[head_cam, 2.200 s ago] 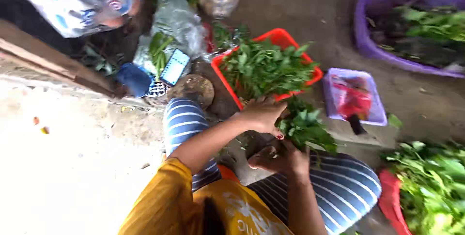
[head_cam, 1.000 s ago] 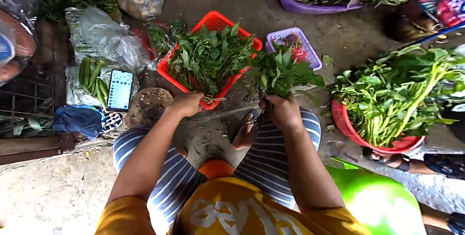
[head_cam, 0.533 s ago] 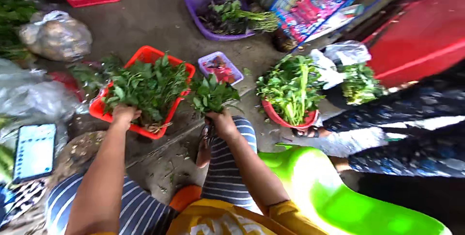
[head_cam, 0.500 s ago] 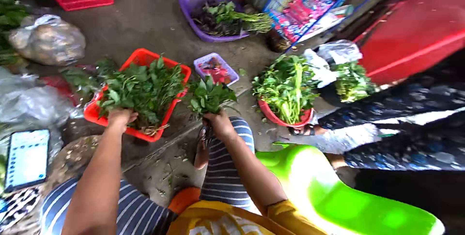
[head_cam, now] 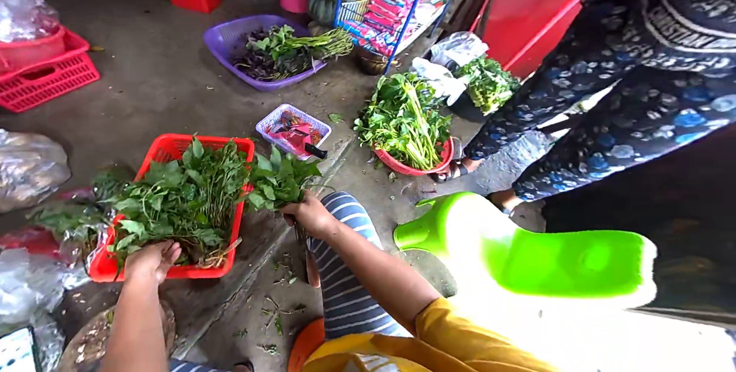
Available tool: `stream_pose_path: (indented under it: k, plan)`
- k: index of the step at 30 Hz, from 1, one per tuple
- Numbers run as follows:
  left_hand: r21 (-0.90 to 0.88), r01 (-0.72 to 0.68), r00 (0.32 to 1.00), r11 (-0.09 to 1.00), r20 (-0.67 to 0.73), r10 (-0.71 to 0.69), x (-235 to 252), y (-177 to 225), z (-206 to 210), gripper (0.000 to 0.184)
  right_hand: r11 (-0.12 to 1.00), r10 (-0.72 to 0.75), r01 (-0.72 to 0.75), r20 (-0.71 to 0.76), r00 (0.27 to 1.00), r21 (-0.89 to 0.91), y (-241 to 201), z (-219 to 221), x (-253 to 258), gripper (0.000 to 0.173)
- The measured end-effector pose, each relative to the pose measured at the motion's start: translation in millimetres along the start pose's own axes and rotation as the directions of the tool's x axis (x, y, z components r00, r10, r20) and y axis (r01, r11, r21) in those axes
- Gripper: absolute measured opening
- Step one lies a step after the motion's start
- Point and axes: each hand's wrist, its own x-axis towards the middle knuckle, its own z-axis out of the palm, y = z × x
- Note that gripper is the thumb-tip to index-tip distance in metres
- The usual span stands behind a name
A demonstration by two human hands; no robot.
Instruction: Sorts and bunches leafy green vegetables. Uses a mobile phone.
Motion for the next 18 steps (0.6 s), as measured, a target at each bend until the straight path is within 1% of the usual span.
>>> stream_pose_path:
  k: [2, 3, 4, 5, 6, 7, 8, 9, 11, 12, 16, 18]
  plan:
    - [-0.012, -0.018, 1.0, 1.0, 0.021, 0.018, 5.1, -0.5, -5.0, 0.012, 1.0, 0.02, -0.02, 0.016, 1.0, -0.012, -2.1, 1.2, -1.1, 0.016]
    - [-0.021, -0.027, 0.999, 0.999, 0.041, 0.028, 7.2, -0.4, -7.3, 0.007, 0.999, 0.032, -0.032, 0.024, 0.999, -0.022, -3.4, 1.3, -1.9, 0.017]
    - [-0.028, -0.038, 0.998, 0.999, 0.055, 0.039, 8.8, -0.2, -9.3, 0.006, 0.999, 0.041, -0.04, 0.025, 0.999, -0.032, -4.9, 1.3, -3.4, 0.017]
    - [-0.014, -0.044, 0.998, 0.999, 0.045, 0.045, 9.3, 0.4, -10.9, 0.008, 0.998, 0.045, -0.044, 0.026, 0.999, -0.037, -5.7, 0.9, -4.3, 0.018]
    - [0.028, -0.048, 0.999, 0.998, 0.016, 0.047, 9.7, 0.8, -12.8, 0.016, 0.999, 0.04, -0.039, 0.029, 0.999, -0.035, -5.4, 0.4, -4.1, 0.017]
    - [0.068, -0.044, 0.999, 0.997, -0.005, 0.044, 11.3, -0.1, -16.0, 0.032, 0.999, 0.027, -0.026, 0.032, 0.999, -0.031, -4.1, 0.1, -3.1, 0.015]
    - [0.096, -0.04, 0.999, 0.995, -0.023, 0.043, 14.6, -3.0, -18.4, 0.041, 1.0, 0.015, -0.014, 0.038, 0.999, -0.026, -2.9, -0.2, -2.5, 0.014]
    - [0.112, -0.038, 0.998, 0.993, -0.037, 0.043, 17.9, -6.8, -19.0, 0.045, 1.0, 0.007, -0.006, 0.041, 0.999, -0.021, -2.2, -0.3, -2.2, 0.014]
    - [0.093, -0.023, 0.999, 0.995, -0.041, 0.027, 17.7, -9.5, -15.9, 0.047, 1.0, 0.011, -0.01, 0.047, 0.999, -0.014, -2.6, -1.5, -2.9, 0.014]
    - [0.058, -0.002, 1.0, 0.998, -0.021, 0.004, 15.2, -8.7, -14.8, 0.047, 1.0, 0.014, -0.014, 0.046, 0.999, -0.01, -3.1, -1.4, -3.9, 0.015]
    - [-0.118, 0.043, 0.996, 0.992, 0.08, -0.034, 12.0, -7.9, -12.1, 0.039, 1.0, 0.024, -0.024, 0.049, 0.998, -0.005, -3.8, -1.3, -4.3, 0.018]
    - [-0.124, 0.05, 0.995, 0.991, 0.093, -0.038, -3.7, -0.2, -6.0, 0.042, 1.0, 0.016, -0.015, 0.04, 0.999, -0.021, -5.2, -2.7, -4.8, 0.019]
